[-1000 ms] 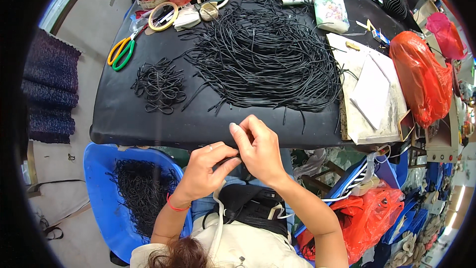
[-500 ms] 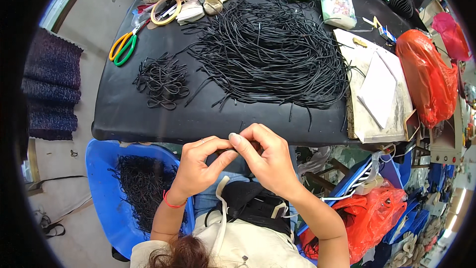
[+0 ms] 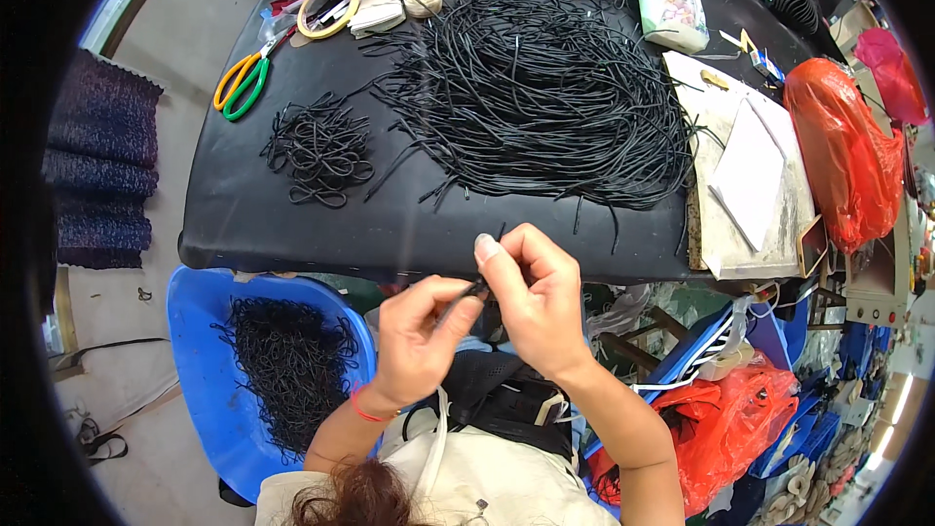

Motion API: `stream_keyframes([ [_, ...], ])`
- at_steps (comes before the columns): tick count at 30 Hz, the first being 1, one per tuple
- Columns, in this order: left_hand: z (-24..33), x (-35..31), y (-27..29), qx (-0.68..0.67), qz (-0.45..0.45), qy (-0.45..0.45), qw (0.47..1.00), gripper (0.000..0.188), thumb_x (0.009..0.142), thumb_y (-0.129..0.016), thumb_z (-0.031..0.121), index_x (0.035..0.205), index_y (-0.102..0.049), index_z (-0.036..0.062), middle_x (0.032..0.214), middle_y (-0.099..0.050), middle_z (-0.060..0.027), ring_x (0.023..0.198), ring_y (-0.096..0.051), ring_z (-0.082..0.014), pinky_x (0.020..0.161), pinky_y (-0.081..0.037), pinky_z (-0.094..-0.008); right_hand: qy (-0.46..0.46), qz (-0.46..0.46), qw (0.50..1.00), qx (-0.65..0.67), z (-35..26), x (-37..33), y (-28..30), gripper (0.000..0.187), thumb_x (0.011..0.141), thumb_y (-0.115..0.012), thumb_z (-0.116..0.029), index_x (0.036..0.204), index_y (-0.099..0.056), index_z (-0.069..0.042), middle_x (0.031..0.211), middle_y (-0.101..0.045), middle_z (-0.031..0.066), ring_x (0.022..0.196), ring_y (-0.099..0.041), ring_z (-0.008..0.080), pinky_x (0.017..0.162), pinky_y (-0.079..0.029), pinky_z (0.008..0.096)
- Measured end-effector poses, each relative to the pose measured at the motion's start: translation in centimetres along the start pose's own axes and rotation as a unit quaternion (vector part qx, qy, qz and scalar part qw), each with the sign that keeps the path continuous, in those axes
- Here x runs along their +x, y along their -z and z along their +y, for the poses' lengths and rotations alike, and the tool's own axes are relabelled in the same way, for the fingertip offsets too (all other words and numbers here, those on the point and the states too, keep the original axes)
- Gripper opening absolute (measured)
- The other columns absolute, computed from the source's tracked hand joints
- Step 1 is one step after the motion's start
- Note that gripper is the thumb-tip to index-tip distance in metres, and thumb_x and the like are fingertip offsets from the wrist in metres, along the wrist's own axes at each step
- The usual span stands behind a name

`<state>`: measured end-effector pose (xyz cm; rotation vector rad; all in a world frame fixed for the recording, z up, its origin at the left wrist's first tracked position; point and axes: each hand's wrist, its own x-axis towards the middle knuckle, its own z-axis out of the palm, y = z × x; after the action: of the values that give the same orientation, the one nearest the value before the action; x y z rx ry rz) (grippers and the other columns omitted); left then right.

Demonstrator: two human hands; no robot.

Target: The person sits at a cluttered workbench and repeatedly picks up black cords from a large pile. They fold each cord in half and tie a simple knot by hand, then place the finished item into a blue bin below. The process is repetitive and involves handling the cords one at a time.

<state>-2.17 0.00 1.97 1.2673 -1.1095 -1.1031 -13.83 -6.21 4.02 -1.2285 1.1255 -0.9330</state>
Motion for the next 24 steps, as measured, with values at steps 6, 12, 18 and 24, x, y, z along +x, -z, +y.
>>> stream_keyframes([
  [6, -1.0, 0.5, 0.0, 0.003, -0.011, 0.006, 1.000, 0.009, 0.082, -0.061, 0.006, 0.086, -0.060, -0.0018, 0.060, -0.054, -0.0047, 0.050, -0.046, -0.0084, 0.046, -0.037, -0.0247, -0.007, 0.007, 1.000, -0.005, 1.0, 0.9, 0.6, 0.023, 0.087, -0.058, -0.013, 0.067, -0.051, -0.004, 0.060, -0.046, -0.0062, 0.054, -0.036, 0.0000, 0.047, -0.029, 0.0176],
  [12, -2.0, 2.1, 1.9, -0.068, -0.046, 0.060, 0.995, 0.016, 0.088, -0.057, 0.010, 0.094, -0.060, -0.0038, 0.079, -0.062, -0.0034, 0.073, -0.058, -0.0080, 0.066, -0.049, -0.0218, -0.107, -0.084, 0.990, -0.027, 0.2, 1.1, 3.1, 0.034, 0.091, -0.051, -0.033, 0.092, -0.060, -0.001, 0.079, -0.059, 0.0014, 0.074, -0.051, 0.0054, 0.058, -0.040, 0.0192],
  [18, -1.8, 2.0, 1.7, -0.014, -0.021, 0.010, 1.000, 0.016, 0.088, -0.057, 0.011, 0.093, -0.060, -0.0044, 0.078, -0.062, -0.0052, 0.072, -0.058, -0.0087, 0.066, -0.049, -0.0220, -0.186, -0.058, 0.980, 0.036, 0.0, 0.7, 1.4, 0.030, 0.087, -0.059, -0.031, 0.087, -0.058, -0.001, 0.074, -0.056, -0.0007, 0.070, -0.049, 0.0038, 0.058, -0.037, 0.0189],
  [24, -0.8, 1.9, 0.6, -0.014, 0.045, 0.075, 0.996, 0.018, 0.088, -0.057, 0.015, 0.084, -0.061, -0.0016, 0.071, -0.061, -0.0021, 0.064, -0.057, -0.0049, 0.056, -0.045, -0.0178, 0.087, -0.056, 0.979, -0.174, 1.1, 0.3, 0.7, 0.016, 0.085, -0.060, -0.014, 0.081, -0.052, -0.001, 0.073, -0.055, 0.0023, 0.061, -0.047, 0.0070, 0.053, -0.036, 0.0227],
])
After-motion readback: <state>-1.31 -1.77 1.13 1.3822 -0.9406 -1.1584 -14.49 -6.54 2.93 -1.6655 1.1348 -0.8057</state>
